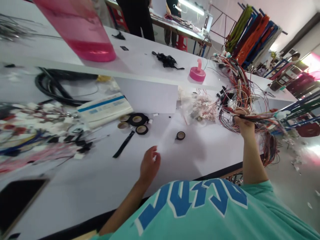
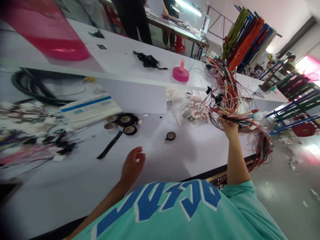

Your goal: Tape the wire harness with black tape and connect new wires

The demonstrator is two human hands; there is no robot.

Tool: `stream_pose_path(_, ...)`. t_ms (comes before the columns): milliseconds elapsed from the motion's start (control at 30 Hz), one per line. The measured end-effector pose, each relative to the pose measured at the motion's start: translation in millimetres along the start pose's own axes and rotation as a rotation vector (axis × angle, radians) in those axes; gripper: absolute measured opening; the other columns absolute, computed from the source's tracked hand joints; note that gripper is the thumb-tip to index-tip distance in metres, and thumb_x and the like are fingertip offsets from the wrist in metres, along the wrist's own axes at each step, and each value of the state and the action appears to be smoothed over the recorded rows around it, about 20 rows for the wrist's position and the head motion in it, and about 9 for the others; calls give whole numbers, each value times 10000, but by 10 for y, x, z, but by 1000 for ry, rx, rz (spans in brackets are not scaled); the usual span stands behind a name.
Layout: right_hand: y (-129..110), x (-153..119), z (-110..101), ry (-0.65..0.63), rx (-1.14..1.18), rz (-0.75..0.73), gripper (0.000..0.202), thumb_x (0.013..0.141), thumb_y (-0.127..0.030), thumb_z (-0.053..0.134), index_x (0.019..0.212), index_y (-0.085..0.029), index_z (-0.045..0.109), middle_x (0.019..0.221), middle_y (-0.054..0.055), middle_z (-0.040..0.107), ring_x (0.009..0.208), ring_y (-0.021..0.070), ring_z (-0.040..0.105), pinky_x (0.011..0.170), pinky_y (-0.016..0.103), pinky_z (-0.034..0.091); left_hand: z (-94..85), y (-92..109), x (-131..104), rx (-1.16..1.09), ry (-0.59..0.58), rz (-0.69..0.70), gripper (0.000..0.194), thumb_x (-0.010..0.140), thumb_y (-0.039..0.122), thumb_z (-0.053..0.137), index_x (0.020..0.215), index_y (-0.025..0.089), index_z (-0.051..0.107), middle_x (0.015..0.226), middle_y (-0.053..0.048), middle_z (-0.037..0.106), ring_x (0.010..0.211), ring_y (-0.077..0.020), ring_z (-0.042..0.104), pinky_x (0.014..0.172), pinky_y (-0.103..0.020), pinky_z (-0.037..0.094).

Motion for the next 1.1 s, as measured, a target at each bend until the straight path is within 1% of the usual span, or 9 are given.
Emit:
stream_pose_path(133,-37,-56,165,36,-72,20,89,627,-253,713,688,-262,649,861,10,628,981,208,553,983,413,392,281,985,109,-107,-230,285,326,775,283,402,1024,154,569,959,-89,656,822,-169,618,802,-315,489)
stream_pose_path(300,-121,-93,272,82,-111,-63,107,676,-214,675,758,-281,664,886,1,605,1014,184,541,997,400,386,525,2055,287,-245,-384,508,290,783,158,400,957,182,631,966,-57,673,850,-136,609,834,-275,463)
stream_pose_path(400,-98,-136,221,134,-47,-75,75,703,-208,630,727,-275,653,876,-9,595,993,178,549,984,416,401,661,2548,491,-347,-398,553,307,751,86,416,909,185,660,938,-41,679,865,-125,600,850,-258,437)
stream_pose_path(467,-39,-155,170,171,46,-49,80,685,-191,621,682,-268,642,838,-12,589,949,177,565,946,412,433,797,2796,649,-429,-425,506,269,741,99,455,892,159,669,894,-46,679,822,-127,599,813,-249,439)
stream_pose_path(567,40,-156,124,209,162,-21,110,653,-152,612,641,-259,632,802,-14,584,902,174,576,903,402,459,1057,3059,838,-565,-510,358,256,758,158,462,909,125,667,775,-38,662,697,-118,580,731,-251,447)
stream_pose_path(700,73,-98,106,232,281,8,108,607,-138,611,609,-245,628,771,-5,591,883,189,584,872,403,474,1299,3327,942,-735,-605,258,217,708,131,504,853,118,664,750,-16,638,690,-98,544,711,-236,424)
stream_pose_path(833,85,-4,84,207,446,88,69,559,-155,580,562,-222,596,783,-5,608,827,189,610,814,393,496,1521,3463,913,-738,-949,62,100,684,112,519,669,142,613,506,41,472,458,-64,386,506,-216,333)
stream_pose_path(933,104,52,70,148,497,142,64,540,-145,562,554,-204,581,796,-6,622,788,181,623,793,382,497,1559,3488,930,-655,-1082,-70,199,700,118,527,506,147,492,406,62,298,370,-41,200,413,-199,182)
stream_pose_path(1100,136,95,33,113,530,158,66,516,-132,535,525,-192,559,769,-6,612,675,151,610,752,374,501,1581,3516,931,-673,-1094,-131,165,695,53,523,566,154,503,406,66,306,350,-30,184,389,-183,112)
Point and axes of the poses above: each hand's wrist, its own x-axis towards the middle knuckle, its own z-axis out of the palm, y = z × x, the point moved 7 cm from there along x, towards the middle knuckle
